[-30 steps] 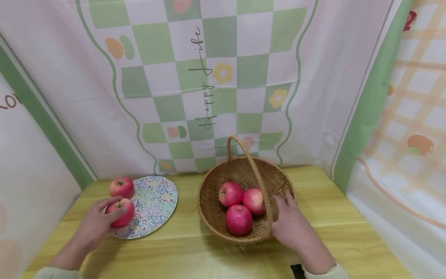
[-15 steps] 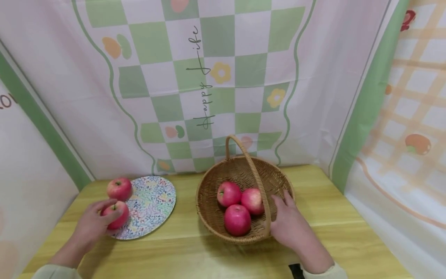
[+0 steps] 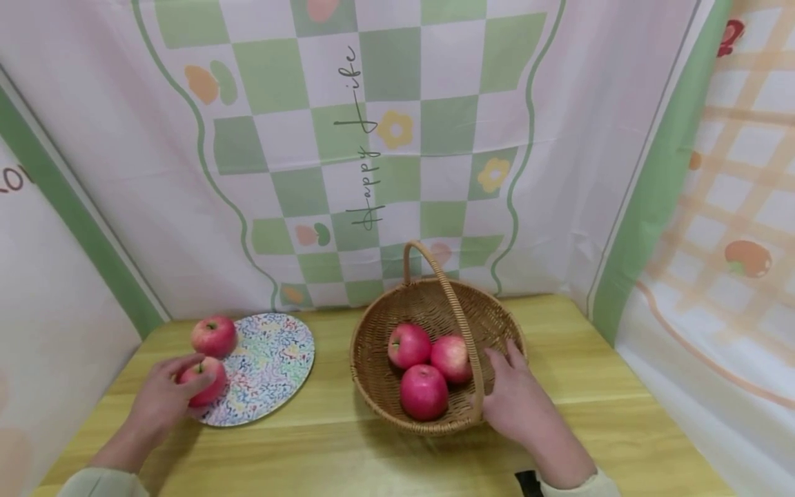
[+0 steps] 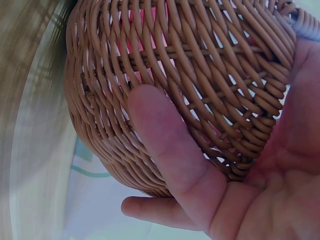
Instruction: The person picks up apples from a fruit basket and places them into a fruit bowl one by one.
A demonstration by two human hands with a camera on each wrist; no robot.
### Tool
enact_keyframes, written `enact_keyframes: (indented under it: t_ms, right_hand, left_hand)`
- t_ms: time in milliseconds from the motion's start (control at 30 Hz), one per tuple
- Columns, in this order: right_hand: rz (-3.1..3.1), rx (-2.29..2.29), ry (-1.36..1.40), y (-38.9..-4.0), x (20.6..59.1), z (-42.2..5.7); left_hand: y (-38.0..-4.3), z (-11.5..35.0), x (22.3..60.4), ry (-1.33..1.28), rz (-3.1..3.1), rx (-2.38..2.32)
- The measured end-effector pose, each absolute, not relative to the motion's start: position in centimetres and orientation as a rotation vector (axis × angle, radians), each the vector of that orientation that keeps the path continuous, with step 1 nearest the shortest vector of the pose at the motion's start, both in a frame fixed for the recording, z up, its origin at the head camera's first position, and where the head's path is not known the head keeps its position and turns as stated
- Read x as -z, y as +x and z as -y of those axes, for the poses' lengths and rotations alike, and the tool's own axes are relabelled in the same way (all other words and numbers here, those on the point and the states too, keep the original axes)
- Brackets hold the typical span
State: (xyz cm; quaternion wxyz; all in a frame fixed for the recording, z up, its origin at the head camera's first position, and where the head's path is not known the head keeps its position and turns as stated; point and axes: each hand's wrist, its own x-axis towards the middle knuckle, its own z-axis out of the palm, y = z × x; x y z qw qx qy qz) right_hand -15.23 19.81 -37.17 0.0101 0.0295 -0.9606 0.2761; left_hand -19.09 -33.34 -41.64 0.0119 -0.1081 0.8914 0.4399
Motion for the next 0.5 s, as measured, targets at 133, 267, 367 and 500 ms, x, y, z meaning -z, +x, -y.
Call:
enact_keyframes:
  t_ms: [133,267,367,500]
  right_hand:
    - [2.999,-0.864,0.094,-15.22,37.15,-19.79]
    - [3.001,-0.860,0.101,-15.27,37.08,-19.77]
    - [3.001,-0.850,0.108,-15.32,37.12,-19.78]
    - [3.001,-0.849,0.100,-15.32,37.16,-19.80]
  left_hand:
    - [-19.15,33.44,41.74,-0.333,-2.770,-1.388]
    - [-19.35,33.62,41.78,-0.317,-2.699,-1.472]
    - [-19.48,33.73,41.68,-0.308,-2.639,-1.509]
    - [-19.42,34.02,41.47,-0.269,-2.616,-1.492]
